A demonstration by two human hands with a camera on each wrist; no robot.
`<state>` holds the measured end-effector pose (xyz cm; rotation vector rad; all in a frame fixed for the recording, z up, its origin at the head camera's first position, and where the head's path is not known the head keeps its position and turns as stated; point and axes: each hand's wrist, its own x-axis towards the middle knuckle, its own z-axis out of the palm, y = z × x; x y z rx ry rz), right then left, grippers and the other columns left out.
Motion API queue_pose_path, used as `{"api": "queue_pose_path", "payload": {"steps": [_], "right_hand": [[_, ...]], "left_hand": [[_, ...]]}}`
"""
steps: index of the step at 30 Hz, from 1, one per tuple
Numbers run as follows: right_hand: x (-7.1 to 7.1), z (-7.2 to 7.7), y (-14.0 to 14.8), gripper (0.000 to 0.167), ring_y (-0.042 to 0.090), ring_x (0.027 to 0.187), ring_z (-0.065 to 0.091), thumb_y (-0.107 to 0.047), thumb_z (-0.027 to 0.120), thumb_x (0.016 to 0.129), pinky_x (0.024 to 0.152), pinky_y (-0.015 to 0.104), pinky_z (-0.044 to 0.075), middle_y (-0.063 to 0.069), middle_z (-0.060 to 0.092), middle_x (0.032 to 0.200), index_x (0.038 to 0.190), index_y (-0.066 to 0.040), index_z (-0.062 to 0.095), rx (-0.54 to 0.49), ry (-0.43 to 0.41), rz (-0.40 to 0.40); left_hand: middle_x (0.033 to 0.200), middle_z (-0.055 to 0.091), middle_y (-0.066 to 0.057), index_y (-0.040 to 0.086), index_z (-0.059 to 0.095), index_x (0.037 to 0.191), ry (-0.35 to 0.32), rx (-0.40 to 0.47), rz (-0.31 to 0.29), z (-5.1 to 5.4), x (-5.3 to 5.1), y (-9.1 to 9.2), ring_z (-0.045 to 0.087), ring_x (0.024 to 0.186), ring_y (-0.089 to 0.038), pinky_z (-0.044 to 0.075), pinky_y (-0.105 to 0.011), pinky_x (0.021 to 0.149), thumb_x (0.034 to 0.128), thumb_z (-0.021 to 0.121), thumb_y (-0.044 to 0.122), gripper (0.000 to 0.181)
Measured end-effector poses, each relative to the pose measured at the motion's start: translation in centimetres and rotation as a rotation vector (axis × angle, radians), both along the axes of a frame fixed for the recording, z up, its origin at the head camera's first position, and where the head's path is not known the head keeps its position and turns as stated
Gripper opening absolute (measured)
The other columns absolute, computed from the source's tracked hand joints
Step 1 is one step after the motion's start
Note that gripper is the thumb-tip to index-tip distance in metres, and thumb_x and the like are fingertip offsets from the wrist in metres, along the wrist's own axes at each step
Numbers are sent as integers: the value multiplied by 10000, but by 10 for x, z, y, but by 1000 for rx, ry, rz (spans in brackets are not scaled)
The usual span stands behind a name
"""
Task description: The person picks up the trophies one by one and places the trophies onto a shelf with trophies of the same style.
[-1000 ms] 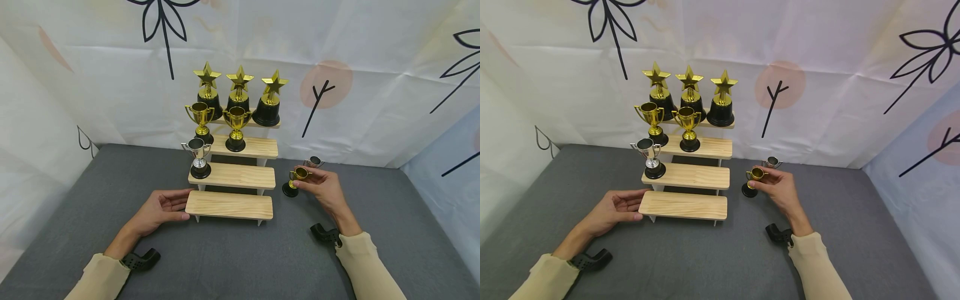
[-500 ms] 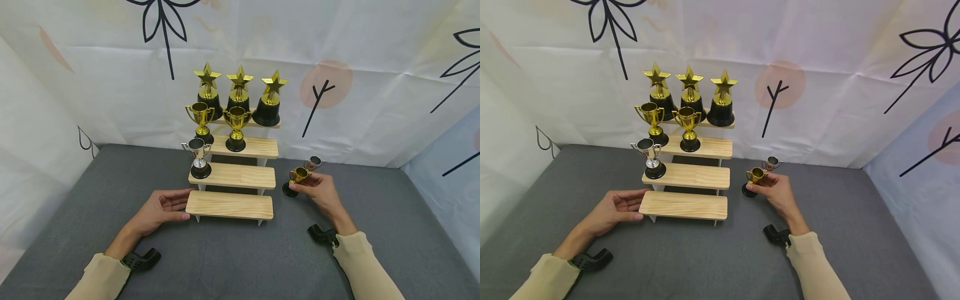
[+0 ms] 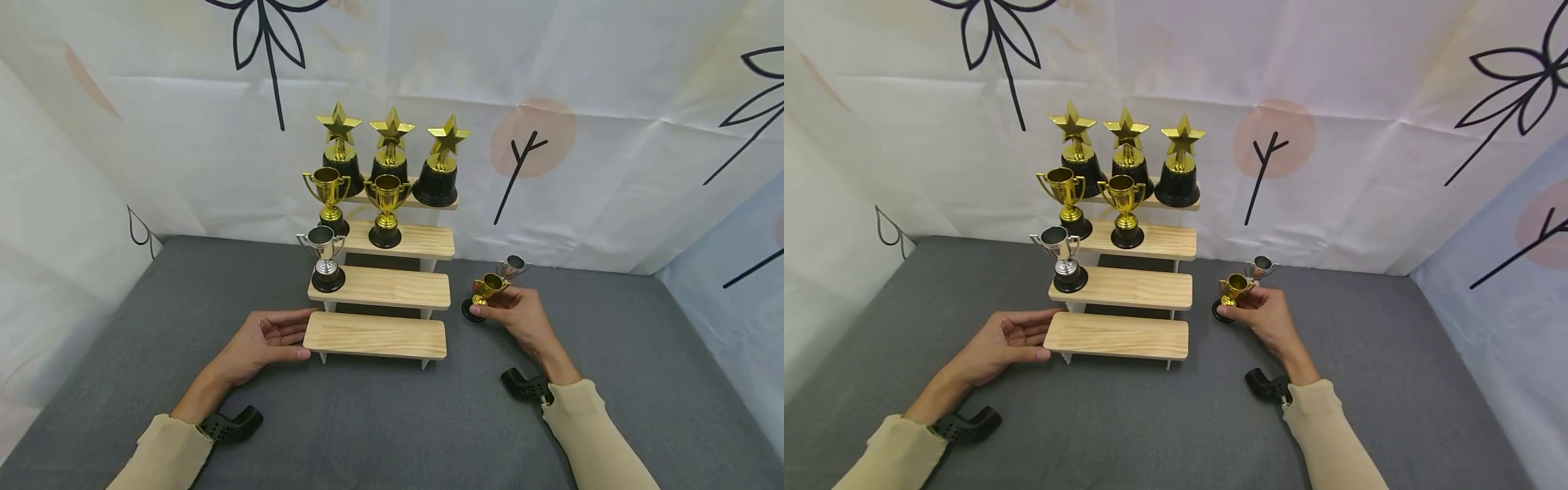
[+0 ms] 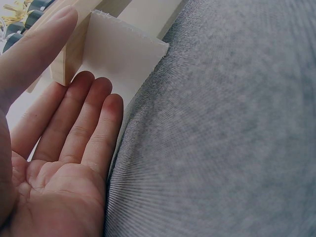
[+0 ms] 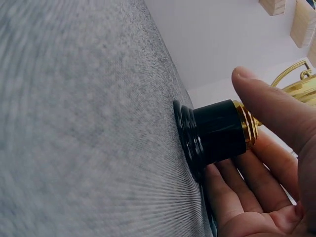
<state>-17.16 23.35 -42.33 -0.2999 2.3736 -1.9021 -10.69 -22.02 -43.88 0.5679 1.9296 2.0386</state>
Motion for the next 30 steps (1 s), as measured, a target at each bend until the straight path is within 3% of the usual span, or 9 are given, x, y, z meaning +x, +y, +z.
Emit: {"api": "queue_pose_path", "payload": {"steps": [14, 30], "right_hand": [[-1, -1, 0, 464, 114, 1103, 682, -2, 815, 847, 919, 193, 563, 290, 648, 1248, 1261, 124, 647, 18, 13, 15], [-3, -7, 0, 349, 64, 1066, 680, -24, 824, 846, 882, 178, 567, 245, 698, 1167, 1158, 92, 721, 41, 47, -21]], "left_hand": [[1439, 486, -329, -201, 403, 1432, 2, 3, 2, 0, 0, 1, 616, 1235, -177, 534, -342, 1012, 821, 770, -117, 718], [1439, 509, -290, -204, 398, 1433, 6, 8, -5, 0, 0, 0, 616, 1235, -184, 537, -341, 1008, 827, 761, -123, 711]]}}
